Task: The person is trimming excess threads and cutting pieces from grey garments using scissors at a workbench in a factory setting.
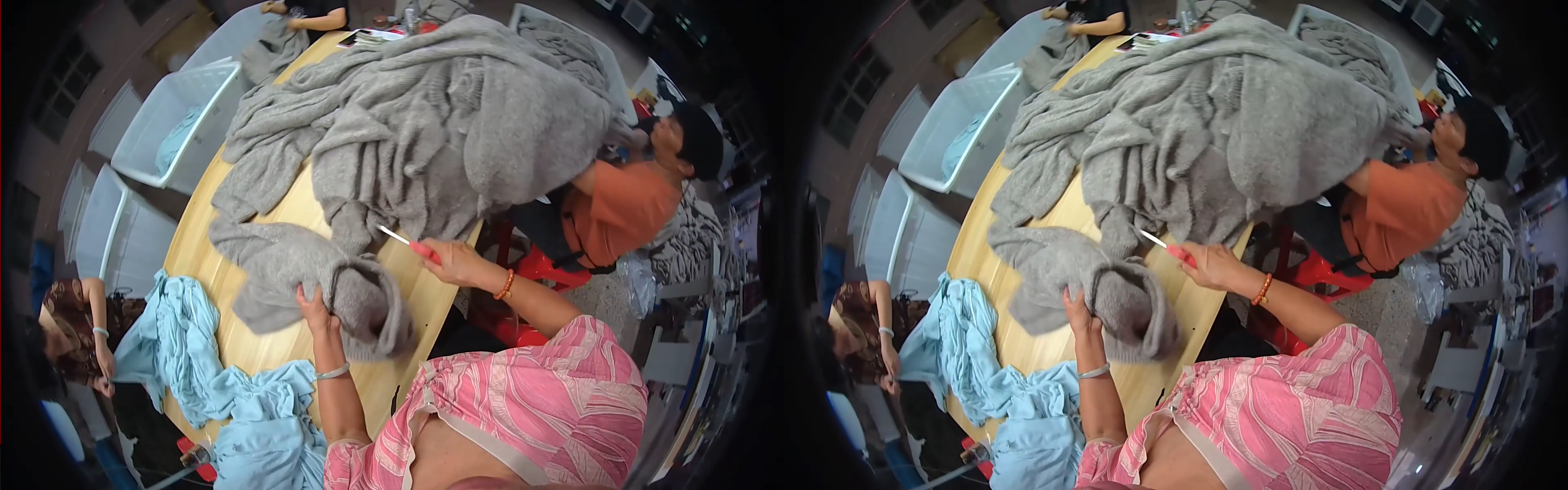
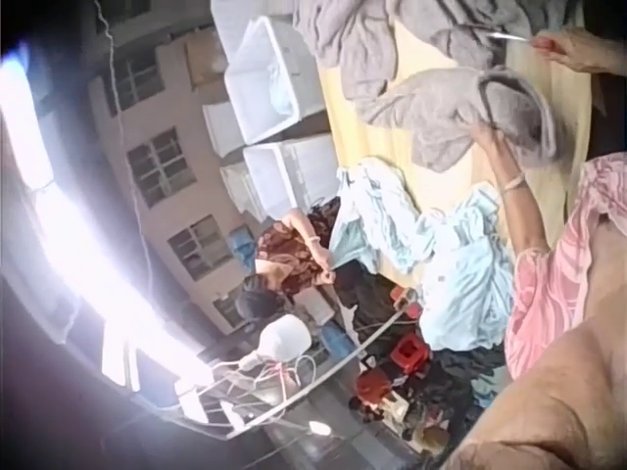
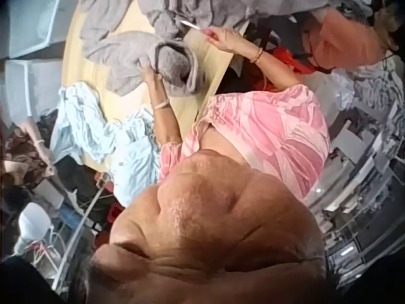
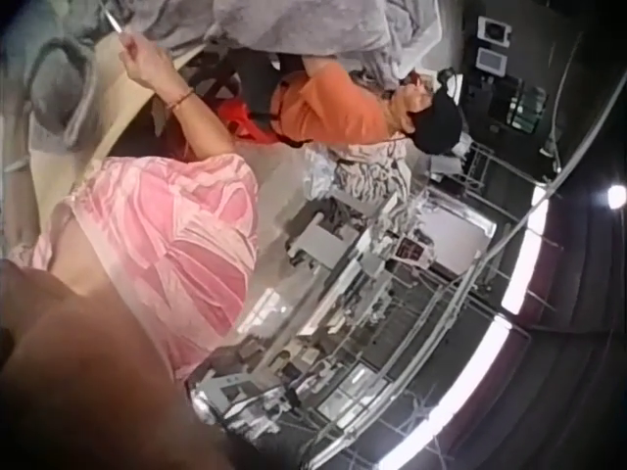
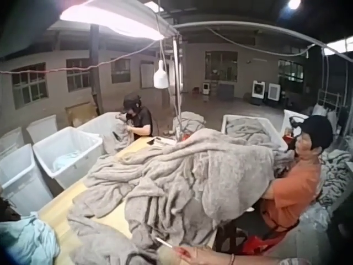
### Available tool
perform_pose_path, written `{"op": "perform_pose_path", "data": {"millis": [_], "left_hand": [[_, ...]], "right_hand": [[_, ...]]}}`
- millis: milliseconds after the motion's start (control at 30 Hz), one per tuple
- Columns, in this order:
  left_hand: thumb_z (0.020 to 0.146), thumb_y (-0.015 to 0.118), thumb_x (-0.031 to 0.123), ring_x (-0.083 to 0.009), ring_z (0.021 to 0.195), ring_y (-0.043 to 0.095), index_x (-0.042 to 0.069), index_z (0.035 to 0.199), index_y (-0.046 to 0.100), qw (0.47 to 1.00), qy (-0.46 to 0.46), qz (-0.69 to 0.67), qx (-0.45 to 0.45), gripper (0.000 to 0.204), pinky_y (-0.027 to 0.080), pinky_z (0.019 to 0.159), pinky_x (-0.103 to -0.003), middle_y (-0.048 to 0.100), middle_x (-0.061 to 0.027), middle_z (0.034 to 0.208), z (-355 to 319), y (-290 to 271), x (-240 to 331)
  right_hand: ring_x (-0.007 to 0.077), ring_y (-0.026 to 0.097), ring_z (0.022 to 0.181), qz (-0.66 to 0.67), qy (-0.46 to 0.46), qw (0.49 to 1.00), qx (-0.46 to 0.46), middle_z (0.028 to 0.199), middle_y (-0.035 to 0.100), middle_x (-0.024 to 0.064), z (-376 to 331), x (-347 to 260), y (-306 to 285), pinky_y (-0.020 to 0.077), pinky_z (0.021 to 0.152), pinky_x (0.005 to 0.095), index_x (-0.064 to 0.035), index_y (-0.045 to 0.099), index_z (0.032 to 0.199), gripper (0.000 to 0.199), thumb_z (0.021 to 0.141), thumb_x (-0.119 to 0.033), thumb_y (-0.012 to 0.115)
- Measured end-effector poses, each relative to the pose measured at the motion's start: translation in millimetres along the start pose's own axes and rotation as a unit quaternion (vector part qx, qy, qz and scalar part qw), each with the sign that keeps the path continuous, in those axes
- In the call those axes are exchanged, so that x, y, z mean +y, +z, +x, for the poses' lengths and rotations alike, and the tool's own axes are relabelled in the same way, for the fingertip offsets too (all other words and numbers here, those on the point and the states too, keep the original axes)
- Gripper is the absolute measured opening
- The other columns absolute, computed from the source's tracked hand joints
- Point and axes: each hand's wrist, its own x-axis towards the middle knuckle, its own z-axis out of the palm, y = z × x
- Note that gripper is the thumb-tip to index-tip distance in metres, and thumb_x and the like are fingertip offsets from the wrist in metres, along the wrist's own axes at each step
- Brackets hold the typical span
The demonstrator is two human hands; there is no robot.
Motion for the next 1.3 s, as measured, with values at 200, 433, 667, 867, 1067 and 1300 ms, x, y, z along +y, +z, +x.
{"op": "perform_pose_path", "data": {"millis": [200, 433, 667, 867, 1067, 1300], "left_hand": [[0.079, 0.069, 0.012, -0.0270, 0.118, 0.046, 0.001, 0.138, 0.030, 0.942, 0.262, 0.166, -0.127, 0.071, 0.038, 0.099, -0.036, 0.041, -0.0166, 0.134, -4.1, 102.6, 8.5], [0.074, 0.069, 0.019, -0.0356, 0.104, 0.057, -0.006, 0.134, 0.031, 0.847, 0.092, 0.435, -0.292, 0.074, 0.045, 0.088, -0.039, 0.057, -0.0233, 0.113, 19.5, 118.7, -52.4], [0.090, 0.063, 0.020, -0.0167, 0.069, 0.066, -0.003, 0.102, 0.064, 0.879, -0.111, 0.230, -0.403, 0.027, 0.052, 0.063, -0.027, 0.069, -0.0127, 0.085, 86.9, 124.6, 111.4], [0.066, 0.081, 0.017, -0.0335, 0.121, 0.047, 0.009, 0.136, 0.042, 0.635, 0.422, 0.642, -0.076, 0.081, 0.038, 0.099, -0.046, 0.044, -0.0203, 0.136, 244.2, 205.6, 171.4], [0.054, 0.085, 0.020, -0.0358, 0.143, 0.009, 0.017, 0.150, 0.008, 0.465, 0.351, 0.804, -0.116, 0.124, 0.007, 0.107, -0.065, 0.008, -0.0155, 0.155, 356.3, 299.7, 141.6], [0.080, 0.045, 0.009, -0.0347, 0.109, 0.055, -0.003, 0.114, 0.050, 0.472, 0.504, 0.694, -0.203, 0.037, 0.024, 0.107, -0.057, 0.058, -0.0208, 0.114, 477.0, 290.5, 70.2]], "right_hand": [[0.0416, 0.061, 0.077, 0.035, -0.007, 0.989, 0.142, 0.079, 0.063, 0.0209, 13.3, -15.8, -65.5, 0.0480, 0.065, 0.0477, -0.0094, 0.051, 0.114, 0.032, 0.087, -0.026, 0.059], [0.0433, 0.061, 0.085, 0.034, 0.031, 0.999, -0.010, 0.091, 0.065, 0.0220, 39.8, 21.7, -21.5, 0.0485, 0.076, 0.0514, -0.0122, 0.051, 0.120, 0.039, 0.086, -0.030, 0.058], [0.0394, 0.062, 0.091, 0.146, -0.037, 0.984, -0.093, 0.101, 0.064, 0.0208, 68.9, 63.3, -32.2, 0.0500, 0.078, 0.0457, -0.0097, 0.052, 0.121, 0.041, 0.084, -0.025, 0.060], [0.0354, 0.064, 0.084, 0.195, -0.040, 0.971, -0.135, 0.094, 0.066, 0.0167, 91.5, 80.5, -46.8, 0.0513, 0.071, 0.0398, -0.0106, 0.056, 0.115, 0.037, 0.082, -0.024, 0.065], [0.0364, 0.062, 0.073, 0.223, 0.002, 0.959, -0.177, 0.079, 0.063, 0.0166, 97.0, 113.2, -41.8, 0.0491, 0.061, 0.0412, -0.0101, 0.060, 0.102, 0.027, 0.083, -0.028, 0.066], [0.0348, 0.062, 0.068, 0.225, 0.018, 0.945, -0.236, 0.073, 0.061, 0.0157, 106.4, 131.0, -26.7, 0.0480, 0.058, 0.0414, -0.0080, 0.060, 0.097, 0.026, 0.083, -0.030, 0.067]]}}
